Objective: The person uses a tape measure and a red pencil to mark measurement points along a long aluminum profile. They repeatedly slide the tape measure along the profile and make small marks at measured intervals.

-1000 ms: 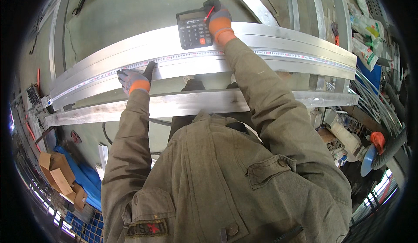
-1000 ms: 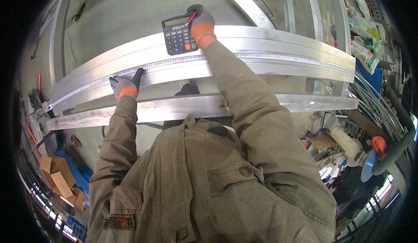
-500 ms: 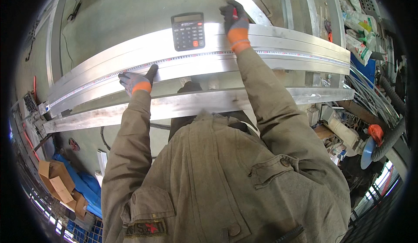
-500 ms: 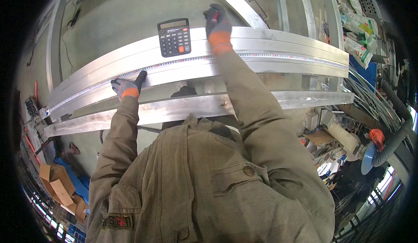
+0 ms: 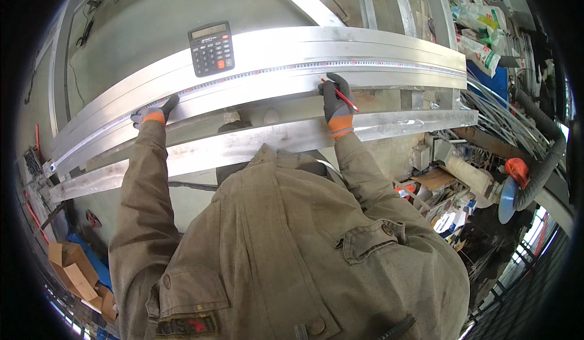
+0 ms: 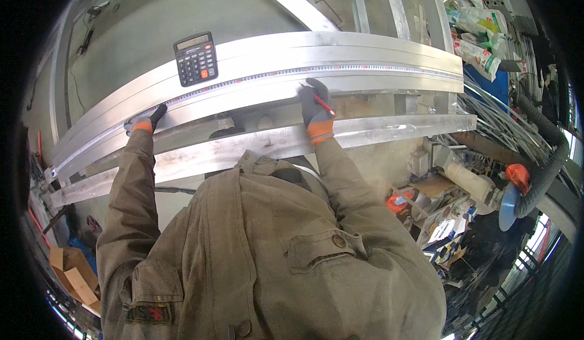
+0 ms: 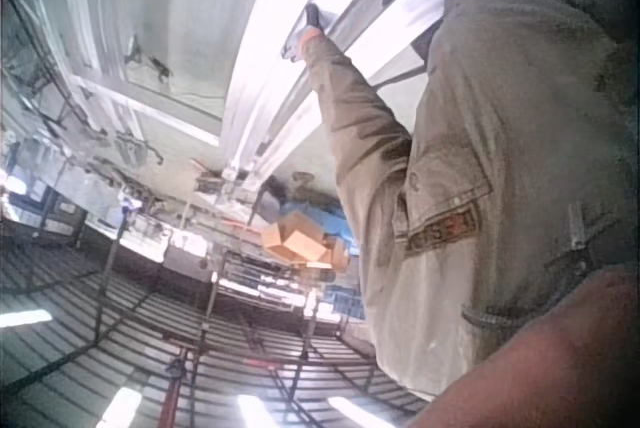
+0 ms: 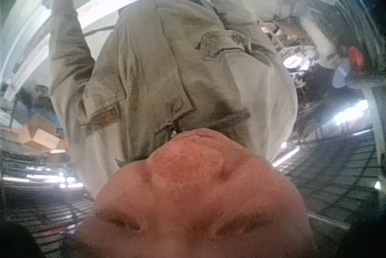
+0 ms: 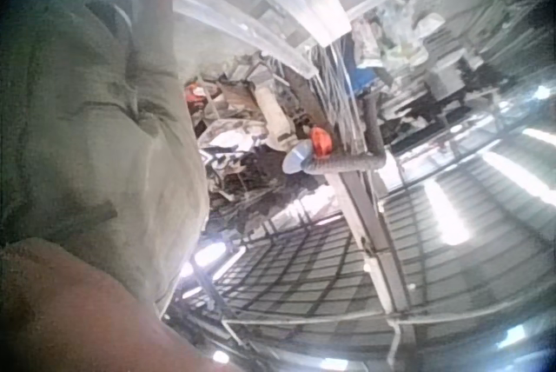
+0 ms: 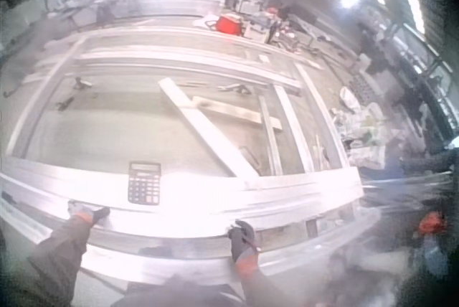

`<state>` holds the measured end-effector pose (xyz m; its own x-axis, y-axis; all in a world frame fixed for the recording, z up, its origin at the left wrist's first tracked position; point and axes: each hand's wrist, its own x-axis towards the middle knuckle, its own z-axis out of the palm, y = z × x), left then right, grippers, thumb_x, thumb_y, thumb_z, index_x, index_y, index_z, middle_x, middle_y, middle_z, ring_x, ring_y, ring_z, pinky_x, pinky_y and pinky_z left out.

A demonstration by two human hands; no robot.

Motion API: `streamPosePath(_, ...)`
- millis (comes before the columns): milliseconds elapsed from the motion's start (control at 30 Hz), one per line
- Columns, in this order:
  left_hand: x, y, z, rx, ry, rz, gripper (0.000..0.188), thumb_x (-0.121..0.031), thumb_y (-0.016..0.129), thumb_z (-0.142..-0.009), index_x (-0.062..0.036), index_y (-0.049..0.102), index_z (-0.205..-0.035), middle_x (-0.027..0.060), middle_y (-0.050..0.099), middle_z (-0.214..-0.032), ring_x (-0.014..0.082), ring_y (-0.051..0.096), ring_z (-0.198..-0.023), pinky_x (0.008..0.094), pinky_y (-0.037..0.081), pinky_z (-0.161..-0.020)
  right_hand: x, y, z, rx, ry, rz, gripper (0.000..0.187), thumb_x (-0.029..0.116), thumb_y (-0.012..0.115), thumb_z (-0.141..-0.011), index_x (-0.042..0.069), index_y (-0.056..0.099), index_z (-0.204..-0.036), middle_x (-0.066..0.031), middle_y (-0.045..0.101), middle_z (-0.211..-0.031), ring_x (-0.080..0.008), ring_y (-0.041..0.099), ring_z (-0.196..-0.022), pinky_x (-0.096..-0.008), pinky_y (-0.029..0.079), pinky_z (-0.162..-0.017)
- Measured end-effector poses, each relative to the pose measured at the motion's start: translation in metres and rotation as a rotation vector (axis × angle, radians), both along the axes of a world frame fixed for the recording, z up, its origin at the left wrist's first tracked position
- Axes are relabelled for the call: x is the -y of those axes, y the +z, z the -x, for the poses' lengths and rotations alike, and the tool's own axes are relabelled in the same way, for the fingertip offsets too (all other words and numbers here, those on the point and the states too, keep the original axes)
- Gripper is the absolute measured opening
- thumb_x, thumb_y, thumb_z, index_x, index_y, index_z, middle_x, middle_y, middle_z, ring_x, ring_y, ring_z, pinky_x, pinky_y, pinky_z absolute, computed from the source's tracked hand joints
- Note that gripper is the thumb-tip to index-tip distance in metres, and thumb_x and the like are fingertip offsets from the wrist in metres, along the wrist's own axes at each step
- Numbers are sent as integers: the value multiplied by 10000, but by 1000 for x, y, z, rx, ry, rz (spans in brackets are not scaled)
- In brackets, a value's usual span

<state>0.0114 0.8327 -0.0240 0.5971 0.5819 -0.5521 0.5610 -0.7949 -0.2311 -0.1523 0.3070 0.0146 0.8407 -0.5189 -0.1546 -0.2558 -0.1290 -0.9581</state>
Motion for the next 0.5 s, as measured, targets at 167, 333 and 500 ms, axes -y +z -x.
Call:
streamPosePath(167,-18,-20,-8,27,-38,29,1550,-1027,791,-685,28,414,-1757,259,403,-1830,407,245,-1757,493,171,-1421,-6,-3,0,103,-12,64,209,191,761,-1115,57,755,-1276,-62,799,-1058,-141,721,-946,-324,600,-852)
streamPosePath(333,-14,-23,-2,51,-74,-51,1489,-1050,743,-710,-45,444,-1767,238,451,-1810,408,238,-1759,494,168,-1423,0,0,-4,36,32,155,197,185,787,-1086,41,742,-1213,-72,790,-1010,-144,715,-893,-335,597,-811)
streamPosePath(500,-3,-8,-2,14,-131,-47,1533,-1065,732,-700,-28,402,-1781,217,408,-1841,405,219,-1762,485,157,-1428,0,0,-9,22,59,123,172,173,773,-1086,42,736,-1190,-71,784,-991,-146,713,-881,-336,591,-792)
